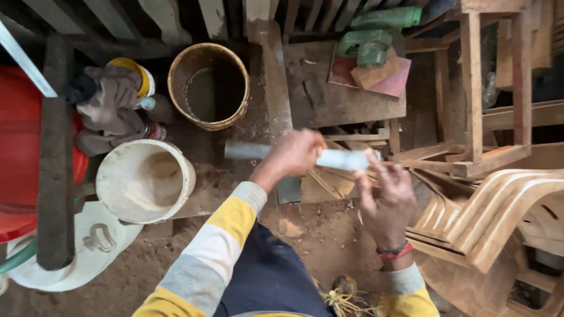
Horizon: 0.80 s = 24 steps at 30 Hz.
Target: The person cleans a thin metal strip by scraping it with a metal tool and wiping it with a cloth.
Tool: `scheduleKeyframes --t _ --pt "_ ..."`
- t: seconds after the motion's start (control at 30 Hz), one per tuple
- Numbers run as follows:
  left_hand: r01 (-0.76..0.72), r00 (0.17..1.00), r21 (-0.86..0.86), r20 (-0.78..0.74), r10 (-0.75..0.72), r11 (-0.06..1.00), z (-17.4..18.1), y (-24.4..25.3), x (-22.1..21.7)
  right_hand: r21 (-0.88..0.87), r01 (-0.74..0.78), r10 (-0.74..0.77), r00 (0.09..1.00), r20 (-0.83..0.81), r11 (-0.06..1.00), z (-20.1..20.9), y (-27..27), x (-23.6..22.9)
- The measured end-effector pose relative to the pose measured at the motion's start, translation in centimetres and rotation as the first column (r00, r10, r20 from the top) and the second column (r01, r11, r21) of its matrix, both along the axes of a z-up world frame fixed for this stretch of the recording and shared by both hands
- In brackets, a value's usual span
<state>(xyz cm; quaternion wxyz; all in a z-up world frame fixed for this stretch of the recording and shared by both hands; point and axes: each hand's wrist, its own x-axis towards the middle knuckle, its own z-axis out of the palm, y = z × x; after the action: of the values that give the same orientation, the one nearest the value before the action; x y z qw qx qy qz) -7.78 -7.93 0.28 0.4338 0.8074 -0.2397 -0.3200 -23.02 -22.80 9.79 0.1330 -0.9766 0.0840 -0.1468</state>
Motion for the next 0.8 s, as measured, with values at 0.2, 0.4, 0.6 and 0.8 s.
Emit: scheduleKeyframes --t 0.2,0.4,0.6,0.8 --pt "0.537 0.843 0.052 -0.004 -0.538 0.842 0.4 0.2 -1.9 0.391 -0.01 0.18 0.899 -0.4 0.92 -7.6 -2.0 -5.5" --pt "0.468 0.868 -0.034 0.202 -0.453 0.883 0.8 1.5 -2.2 0.522 0.325 -0.005 0.852 -0.524 0.788 -8.9 1.7 -8.9" --pt "-0.123 0.827 0.151 0.562 0.017 0.981 -0.8 7.3 -2.4 0.579 0.278 0.02 0.891 -0.454 0.766 -6.2 4.2 -7.5" --pt "-0.097 0.885 0.318 0.461 -0.064 0.943 -1.2 7.6 -3.8 0.537 0.125 0.107 0.919 -0.38 0.834 -5.9 5.0 -7.4"
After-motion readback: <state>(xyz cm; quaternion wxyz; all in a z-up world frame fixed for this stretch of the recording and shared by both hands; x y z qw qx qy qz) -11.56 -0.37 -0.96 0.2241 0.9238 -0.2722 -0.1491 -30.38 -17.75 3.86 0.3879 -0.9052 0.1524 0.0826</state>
